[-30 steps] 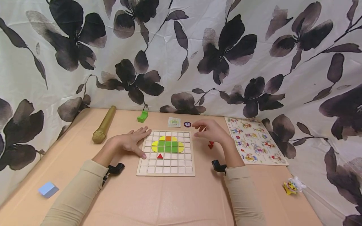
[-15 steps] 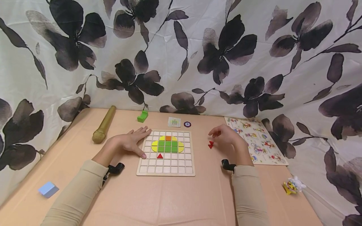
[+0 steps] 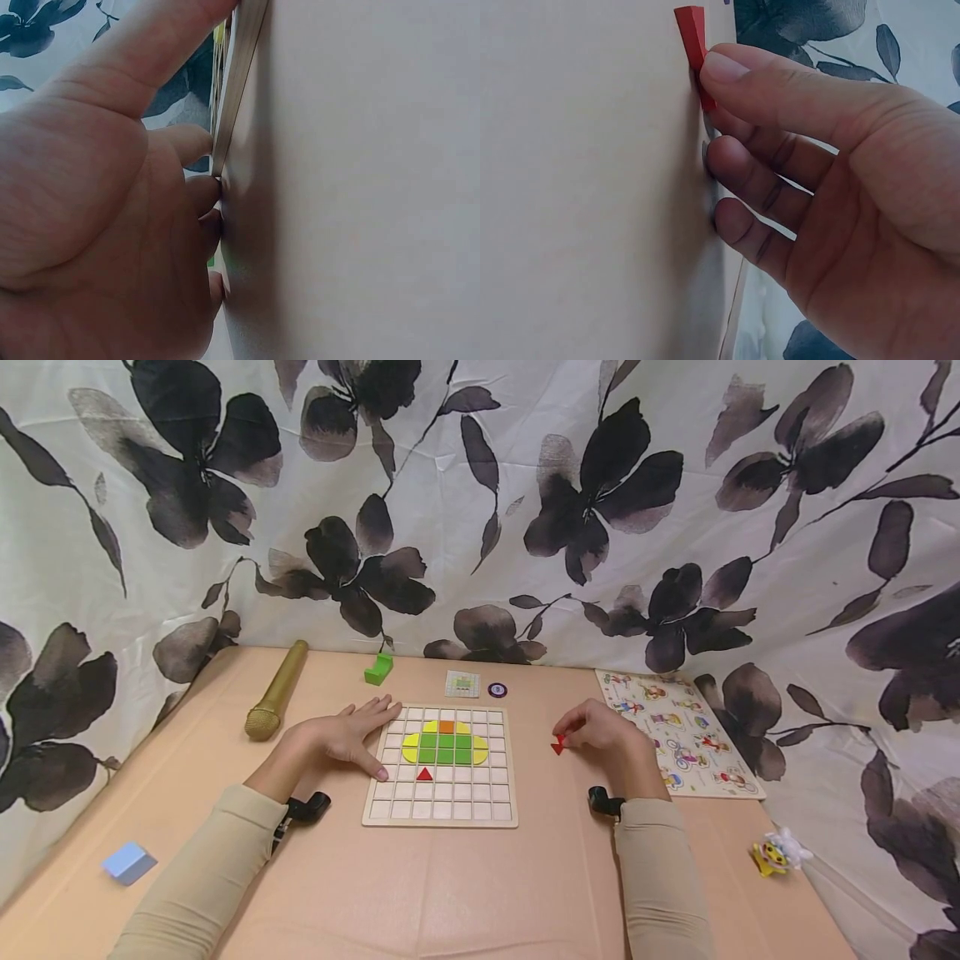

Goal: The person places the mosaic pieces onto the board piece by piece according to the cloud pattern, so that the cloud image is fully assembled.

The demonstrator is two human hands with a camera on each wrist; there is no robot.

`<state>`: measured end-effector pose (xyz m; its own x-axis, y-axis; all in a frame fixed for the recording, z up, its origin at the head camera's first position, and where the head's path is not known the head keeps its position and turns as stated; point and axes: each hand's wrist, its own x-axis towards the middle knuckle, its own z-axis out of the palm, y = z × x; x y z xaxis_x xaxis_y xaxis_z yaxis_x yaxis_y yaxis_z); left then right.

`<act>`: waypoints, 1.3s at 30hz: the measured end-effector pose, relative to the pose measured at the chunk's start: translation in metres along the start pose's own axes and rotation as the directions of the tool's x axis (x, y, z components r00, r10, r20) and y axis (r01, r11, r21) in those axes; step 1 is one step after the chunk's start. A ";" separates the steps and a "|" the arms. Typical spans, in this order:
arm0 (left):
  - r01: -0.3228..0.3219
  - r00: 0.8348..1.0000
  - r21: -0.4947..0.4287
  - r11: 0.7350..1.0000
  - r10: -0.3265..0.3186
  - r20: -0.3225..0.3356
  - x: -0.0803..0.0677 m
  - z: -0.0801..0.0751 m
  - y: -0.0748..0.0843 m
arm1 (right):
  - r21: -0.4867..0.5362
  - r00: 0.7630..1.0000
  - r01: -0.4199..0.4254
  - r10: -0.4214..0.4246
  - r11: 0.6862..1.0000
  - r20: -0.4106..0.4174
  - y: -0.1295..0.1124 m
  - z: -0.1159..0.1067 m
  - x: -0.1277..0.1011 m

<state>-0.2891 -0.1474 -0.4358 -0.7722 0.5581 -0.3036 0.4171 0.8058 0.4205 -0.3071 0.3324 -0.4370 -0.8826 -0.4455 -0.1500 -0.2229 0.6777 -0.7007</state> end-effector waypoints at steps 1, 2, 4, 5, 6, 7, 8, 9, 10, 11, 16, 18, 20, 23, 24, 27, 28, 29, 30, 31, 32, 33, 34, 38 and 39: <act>0.002 1.000 -0.002 1.000 -0.002 0.001 0.000 0.000 0.000 | 0.002 1.000 0.006 -0.006 1.000 0.001 0.000 0.000 0.000; 0.003 1.000 -0.005 1.000 -0.003 0.001 0.000 0.000 0.000 | 0.007 1.000 0.012 -0.012 1.000 0.003 0.001 0.000 0.000; 0.006 1.000 -0.012 1.000 -0.006 0.000 0.000 0.000 0.000 | 0.018 1.000 0.022 -0.022 1.000 0.004 0.003 0.000 0.000; 0.008 1.000 -0.015 1.000 -0.008 0.000 0.000 0.001 0.000 | 0.026 1.000 0.026 -0.026 0.999 0.005 0.004 0.000 0.001; 0.010 1.000 -0.018 1.000 -0.010 -0.001 0.000 0.001 0.000 | 0.037 1.000 0.029 -0.030 0.999 0.005 0.004 0.000 0.001; 0.011 1.000 -0.021 1.000 -0.011 -0.002 0.000 0.001 0.000 | 0.048 1.000 0.030 -0.030 0.998 0.004 0.005 0.000 0.001; 0.011 1.000 -0.022 1.000 -0.011 -0.003 0.000 0.001 0.000 | 0.055 0.999 0.034 -0.034 0.998 0.003 0.006 0.000 0.002; 0.011 1.000 -0.020 1.000 -0.012 -0.004 0.000 0.001 0.000 | 0.061 0.999 0.035 -0.035 0.998 0.000 0.006 0.000 0.002; 0.011 1.000 -0.019 1.000 -0.011 -0.005 0.000 0.001 0.000 | 0.068 1.000 0.029 -0.029 0.997 -0.004 0.006 0.001 0.002; 0.010 1.000 -0.018 1.000 -0.010 -0.005 0.000 0.001 0.000 | 0.074 1.000 0.025 -0.025 0.997 -0.008 0.005 0.001 0.002; 0.005 1.000 -0.011 1.000 -0.005 -0.005 0.000 0.001 0.000 | 0.095 0.999 0.030 -0.026 0.995 -0.036 0.001 0.001 0.002; 0.004 1.000 -0.012 1.000 -0.004 -0.005 0.000 0.001 0.000 | 0.091 0.997 0.048 -0.043 0.995 -0.060 -0.002 0.001 0.002; 0.004 1.000 -0.012 1.000 -0.004 -0.004 0.000 0.001 0.000 | 0.083 0.994 0.069 -0.061 0.994 -0.086 -0.006 0.002 0.003; 0.006 1.000 -0.013 1.000 -0.006 -0.003 0.001 0.001 0.000 | 0.106 0.990 0.094 -0.082 0.990 -0.115 -0.017 0.005 0.007; 0.008 1.000 -0.014 1.000 -0.008 -0.003 0.001 0.001 0.000 | 0.109 0.988 0.109 -0.096 0.988 -0.118 -0.021 0.007 0.009; 0.012 1.000 -0.014 1.000 -0.012 -0.003 0.001 0.000 0.000 | 0.122 0.985 0.143 -0.128 0.982 -0.119 -0.037 0.015 0.015; 0.014 1.000 -0.015 1.000 -0.014 -0.002 0.000 0.000 0.000 | 0.118 0.983 0.154 -0.140 0.981 -0.116 -0.042 0.018 0.017; 0.014 1.000 -0.015 1.000 -0.014 -0.002 0.000 0.000 0.000 | 0.110 0.982 0.166 -0.153 0.980 -0.112 -0.047 0.021 0.018; 0.015 1.000 -0.016 1.000 -0.015 -0.002 0.000 0.000 0.000 | 0.100 0.981 0.169 -0.158 0.980 -0.111 -0.052 0.024 0.020; 0.013 1.000 -0.015 1.000 -0.013 -0.002 0.000 0.000 0.000 | 0.101 0.982 0.169 -0.158 0.980 -0.107 -0.057 0.027 0.022; 0.013 1.000 -0.015 1.000 -0.013 -0.002 0.000 0.000 0.001 | 0.093 0.981 0.173 -0.164 0.981 -0.103 -0.061 0.030 0.023; 0.012 1.000 -0.015 1.000 -0.012 -0.002 0.000 0.000 0.001 | 0.089 0.981 0.173 -0.164 0.981 -0.099 -0.065 0.033 0.025; 0.011 1.000 -0.016 1.000 -0.011 -0.002 0.000 0.000 0.001 | 0.087 0.982 0.173 -0.164 0.981 -0.097 -0.069 0.036 0.026; 0.009 1.000 -0.019 1.000 -0.009 -0.002 0.000 0.000 0.001 | 0.064 0.980 0.182 -0.175 0.981 -0.093 -0.083 0.047 0.031; 0.010 1.000 -0.020 1.000 -0.010 -0.001 0.000 0.000 0.001 | 0.064 0.979 0.187 -0.181 0.980 -0.092 -0.086 0.050 0.032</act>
<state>-0.2891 -0.1470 -0.4353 -0.7770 0.5498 -0.3065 0.3997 0.8071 0.4345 -0.2952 0.2302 -0.4165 -0.8620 -0.5050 0.0438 -0.3570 0.5435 -0.7597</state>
